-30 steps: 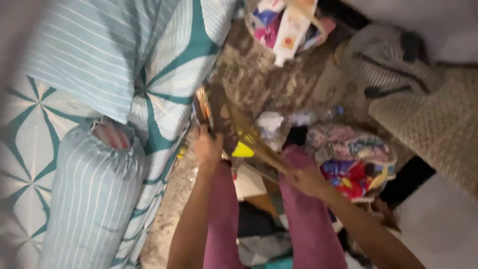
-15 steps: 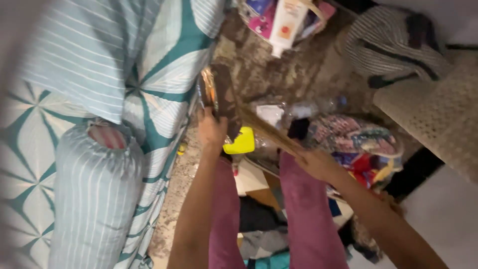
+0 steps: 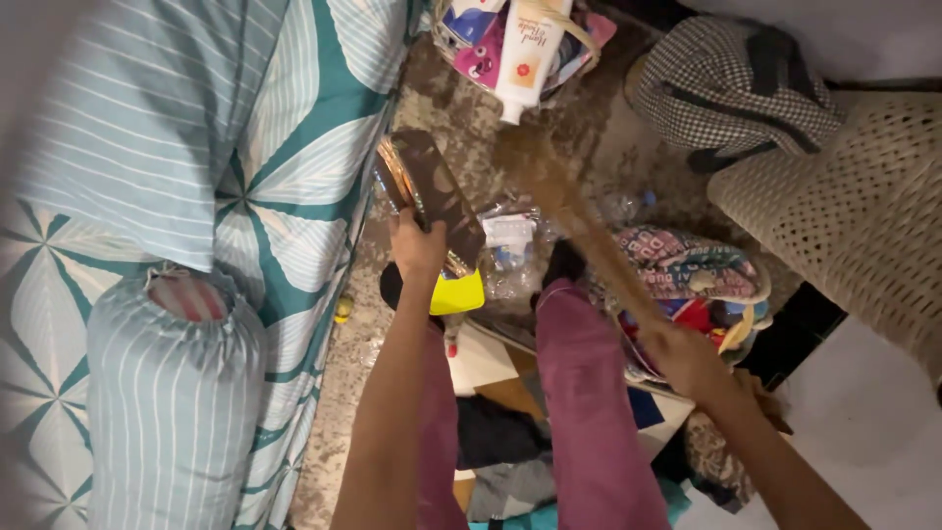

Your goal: Organizing various household items and folding a cloth in a bedroom environment.

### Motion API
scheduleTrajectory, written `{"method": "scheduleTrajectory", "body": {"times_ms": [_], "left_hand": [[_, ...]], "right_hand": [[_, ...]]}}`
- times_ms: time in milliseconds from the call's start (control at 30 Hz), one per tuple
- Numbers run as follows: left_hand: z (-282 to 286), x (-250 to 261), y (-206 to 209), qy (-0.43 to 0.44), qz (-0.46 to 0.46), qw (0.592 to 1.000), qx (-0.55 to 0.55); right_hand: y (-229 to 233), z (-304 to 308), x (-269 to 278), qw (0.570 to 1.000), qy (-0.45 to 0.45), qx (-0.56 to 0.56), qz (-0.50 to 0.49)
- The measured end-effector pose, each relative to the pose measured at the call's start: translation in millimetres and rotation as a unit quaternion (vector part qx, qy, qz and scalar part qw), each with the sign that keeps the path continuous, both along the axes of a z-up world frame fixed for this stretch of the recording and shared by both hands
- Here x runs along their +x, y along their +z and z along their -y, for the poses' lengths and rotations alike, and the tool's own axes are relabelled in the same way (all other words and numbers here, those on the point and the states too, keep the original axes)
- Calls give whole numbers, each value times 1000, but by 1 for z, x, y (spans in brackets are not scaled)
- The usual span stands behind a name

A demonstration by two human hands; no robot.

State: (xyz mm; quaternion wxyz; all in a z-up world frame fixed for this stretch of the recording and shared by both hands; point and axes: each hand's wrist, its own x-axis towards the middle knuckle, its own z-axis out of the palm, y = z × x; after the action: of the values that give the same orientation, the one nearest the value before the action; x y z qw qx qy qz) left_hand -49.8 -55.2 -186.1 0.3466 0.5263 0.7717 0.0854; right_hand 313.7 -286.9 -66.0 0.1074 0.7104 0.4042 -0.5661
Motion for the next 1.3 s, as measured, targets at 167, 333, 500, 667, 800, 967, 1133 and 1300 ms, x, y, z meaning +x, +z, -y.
{"method": "scheduleTrajectory", "body": {"times_ms": [167, 333, 500, 667, 800, 967, 1133, 1300], "left_hand": [[0, 17, -37, 55, 28, 996, -58], [-27, 37, -52, 99, -6, 989, -108], [-57, 44, -140, 107, -6, 992, -71], [-97, 68, -216, 159, 86, 983, -23], [-90, 62, -241, 178, 273, 943, 69], [-53, 16, -253, 56, 270, 961, -27], [2, -6, -211, 93, 306, 944, -86], [34, -22, -134, 191, 385, 891, -147]], "right_hand": [[-32, 60, -11, 994, 67, -35, -81], [33, 49, -13, 988, -60, -134, -39], [46, 64, 20, 959, -124, -234, 101], [-46, 232, 82, 730, -661, -6, -173], [26, 136, 7, 963, -103, 211, 128], [14, 114, -24, 969, -178, 46, 168], [-10, 6, -63, 962, -166, 196, 90], [1, -186, -137, 905, -18, 424, 31]]}}
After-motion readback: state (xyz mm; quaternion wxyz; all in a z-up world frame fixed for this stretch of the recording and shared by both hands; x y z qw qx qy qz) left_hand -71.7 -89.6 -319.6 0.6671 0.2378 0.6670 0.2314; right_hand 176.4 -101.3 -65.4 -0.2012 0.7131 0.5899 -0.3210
